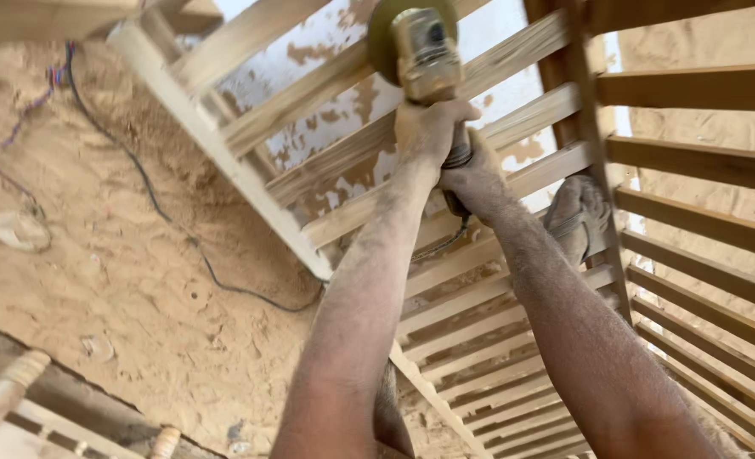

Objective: The person sands the slatted frame of a wooden chair using a power sander, moving the tool along the rails and spindles and repositioning the chair to sand different sections, working over the wood surfaces while standing on sandy ground.

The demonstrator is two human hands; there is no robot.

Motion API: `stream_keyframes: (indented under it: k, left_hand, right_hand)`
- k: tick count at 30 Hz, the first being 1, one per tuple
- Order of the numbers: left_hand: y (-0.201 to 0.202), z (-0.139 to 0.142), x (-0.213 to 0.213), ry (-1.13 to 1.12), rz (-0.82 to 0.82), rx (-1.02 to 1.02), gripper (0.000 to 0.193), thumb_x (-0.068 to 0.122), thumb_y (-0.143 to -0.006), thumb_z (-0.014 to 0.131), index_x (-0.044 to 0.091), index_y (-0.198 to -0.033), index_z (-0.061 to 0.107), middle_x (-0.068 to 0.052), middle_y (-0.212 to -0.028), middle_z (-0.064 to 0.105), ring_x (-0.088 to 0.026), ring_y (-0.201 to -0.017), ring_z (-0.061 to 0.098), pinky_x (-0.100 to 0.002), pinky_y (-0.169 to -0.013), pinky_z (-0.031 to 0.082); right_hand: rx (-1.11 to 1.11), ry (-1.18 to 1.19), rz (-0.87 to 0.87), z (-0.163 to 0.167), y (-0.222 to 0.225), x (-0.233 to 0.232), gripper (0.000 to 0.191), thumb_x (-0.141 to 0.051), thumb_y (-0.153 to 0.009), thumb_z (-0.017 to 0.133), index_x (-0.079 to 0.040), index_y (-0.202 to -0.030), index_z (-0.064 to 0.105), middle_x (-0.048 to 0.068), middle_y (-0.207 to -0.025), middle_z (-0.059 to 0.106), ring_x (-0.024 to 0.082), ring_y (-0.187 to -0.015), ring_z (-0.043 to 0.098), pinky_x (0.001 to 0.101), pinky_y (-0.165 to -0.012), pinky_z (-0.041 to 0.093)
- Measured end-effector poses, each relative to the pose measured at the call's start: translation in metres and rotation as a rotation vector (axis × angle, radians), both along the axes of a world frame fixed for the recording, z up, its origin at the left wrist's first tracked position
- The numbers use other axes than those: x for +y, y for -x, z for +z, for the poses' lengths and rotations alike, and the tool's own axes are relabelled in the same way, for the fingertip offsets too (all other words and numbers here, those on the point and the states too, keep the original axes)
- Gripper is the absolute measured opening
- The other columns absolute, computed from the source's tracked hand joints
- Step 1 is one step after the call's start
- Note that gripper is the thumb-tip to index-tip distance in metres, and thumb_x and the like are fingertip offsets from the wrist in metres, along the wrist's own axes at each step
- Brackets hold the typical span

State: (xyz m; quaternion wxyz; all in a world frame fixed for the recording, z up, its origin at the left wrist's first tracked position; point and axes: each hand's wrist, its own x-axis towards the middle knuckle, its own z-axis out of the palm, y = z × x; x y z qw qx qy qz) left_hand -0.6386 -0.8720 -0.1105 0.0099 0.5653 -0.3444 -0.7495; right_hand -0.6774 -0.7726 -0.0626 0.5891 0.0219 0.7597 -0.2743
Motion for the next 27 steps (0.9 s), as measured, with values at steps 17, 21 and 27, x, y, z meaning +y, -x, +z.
stream_keyframes:
  k: [17, 21, 27]
  left_hand:
    - [0.132, 0.021, 0.031, 0.057, -0.344, -0.126, 0.038, 0.009, -0.054, 0.079, 0.003, -0.088, 0.064, -0.009, -0.081, 0.067, -0.018, -0.066, 0.067, -0.034, -0.066, 0.064]
    - [0.128, 0.029, 0.042, 0.032, -0.407, -0.193, 0.047, 0.009, -0.055, 0.079, -0.002, -0.098, 0.063, -0.010, -0.085, 0.064, -0.018, -0.067, 0.064, -0.036, -0.064, 0.062]
    - [0.128, 0.021, 0.030, 0.158, -0.351, -0.195, 0.052, 0.013, -0.052, 0.082, -0.002, -0.099, 0.065, -0.010, -0.084, 0.068, -0.020, -0.069, 0.068, -0.035, -0.065, 0.060]
  right_hand:
    - [-0.027, 0.161, -0.338, -0.013, 0.086, 0.055, 0.064, -0.021, -0.066, 0.090, -0.002, -0.117, 0.057, 0.011, -0.100, 0.068, 0.019, -0.088, 0.072, 0.0361, -0.081, 0.065]
    - [-0.006, 0.164, -0.370, 0.004, 0.077, 0.062, 0.064, -0.022, -0.067, 0.090, -0.003, -0.119, 0.057, 0.010, -0.103, 0.069, 0.019, -0.093, 0.071, 0.0341, -0.085, 0.063]
    - [0.053, 0.221, -0.304, -0.010, 0.088, 0.056, 0.065, -0.020, -0.070, 0.088, -0.001, -0.123, 0.057, 0.013, -0.107, 0.070, 0.021, -0.097, 0.070, 0.0352, -0.089, 0.061]
